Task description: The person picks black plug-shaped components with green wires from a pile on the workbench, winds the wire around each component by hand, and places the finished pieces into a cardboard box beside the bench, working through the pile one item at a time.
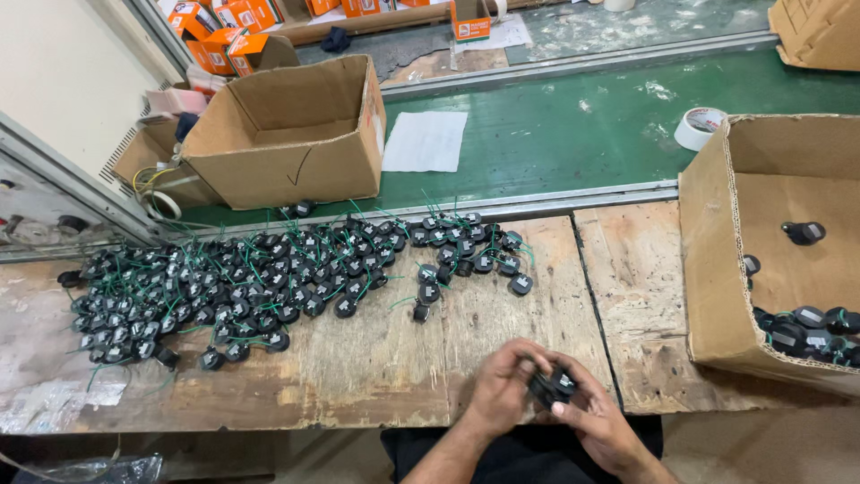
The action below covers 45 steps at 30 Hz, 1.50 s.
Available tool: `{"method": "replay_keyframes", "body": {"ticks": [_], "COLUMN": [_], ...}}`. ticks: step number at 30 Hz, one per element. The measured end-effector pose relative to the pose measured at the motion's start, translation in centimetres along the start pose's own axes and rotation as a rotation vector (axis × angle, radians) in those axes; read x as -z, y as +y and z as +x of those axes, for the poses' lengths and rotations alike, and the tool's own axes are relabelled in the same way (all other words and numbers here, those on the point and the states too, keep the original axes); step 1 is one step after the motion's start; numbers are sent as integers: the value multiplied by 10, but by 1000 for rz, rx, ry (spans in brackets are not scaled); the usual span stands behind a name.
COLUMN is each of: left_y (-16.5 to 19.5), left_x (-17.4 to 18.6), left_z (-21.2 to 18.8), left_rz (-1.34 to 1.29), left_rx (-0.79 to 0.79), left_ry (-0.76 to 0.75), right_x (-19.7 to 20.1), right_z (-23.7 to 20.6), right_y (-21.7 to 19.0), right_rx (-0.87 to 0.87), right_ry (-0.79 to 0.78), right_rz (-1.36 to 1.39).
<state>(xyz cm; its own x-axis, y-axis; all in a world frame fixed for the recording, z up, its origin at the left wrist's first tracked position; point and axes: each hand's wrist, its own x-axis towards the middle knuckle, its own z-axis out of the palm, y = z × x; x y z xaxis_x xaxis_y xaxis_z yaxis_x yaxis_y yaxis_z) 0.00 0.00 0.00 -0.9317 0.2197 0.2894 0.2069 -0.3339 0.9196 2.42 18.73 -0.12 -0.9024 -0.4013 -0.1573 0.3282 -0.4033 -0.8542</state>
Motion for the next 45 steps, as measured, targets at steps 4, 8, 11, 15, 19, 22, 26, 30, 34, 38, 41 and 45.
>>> {"method": "replay_keyframes", "body": {"ticks": [4, 8, 11, 15, 19, 22, 26, 30, 34, 38, 41, 45], "left_y": [40, 62, 64, 49, 36, 35, 46, 54, 38, 34, 43, 53], "left_x": [-22, -26, -14, -8, -22, -13, 40, 94, 95, 97, 83, 18], "left_z": [9, 6, -2, -9, -19, -25, -3, 25, 19, 11, 5, -9], "left_rz": [602, 576, 565, 498, 79, 332, 599, 1328, 1305, 1051, 906, 858], "left_rx": [-383, -499, -513, -316, 36, -114, -259, -58, 61, -16, -215, -416], "left_ry": [-29, -1, -103, -120, 129, 183, 496, 724, 444, 638, 757, 561], "right_x": [20, 28, 23, -4, -31, -33, -21, -12, -10, -9, -13, -18], "right_z": [-1, -2, -1, -3, -10, -11, -8, -10, -12, -14, -10, 0], "right_y": [17, 21, 11, -8, -15, -16, -11, 0, 9, 11, 12, 16], "right_rx": [-11, 106, 278, 401, 510, 572, 618, 332, 322, 310, 152, 31], "right_ry": [-68, -23, 40, 183, 197, 203, 193, 216, 61, -9, 13, 36], "right_rz": [-23, -222, -581, -988, -1015, -973, -772, -248, -289, -548, -292, 120]}}
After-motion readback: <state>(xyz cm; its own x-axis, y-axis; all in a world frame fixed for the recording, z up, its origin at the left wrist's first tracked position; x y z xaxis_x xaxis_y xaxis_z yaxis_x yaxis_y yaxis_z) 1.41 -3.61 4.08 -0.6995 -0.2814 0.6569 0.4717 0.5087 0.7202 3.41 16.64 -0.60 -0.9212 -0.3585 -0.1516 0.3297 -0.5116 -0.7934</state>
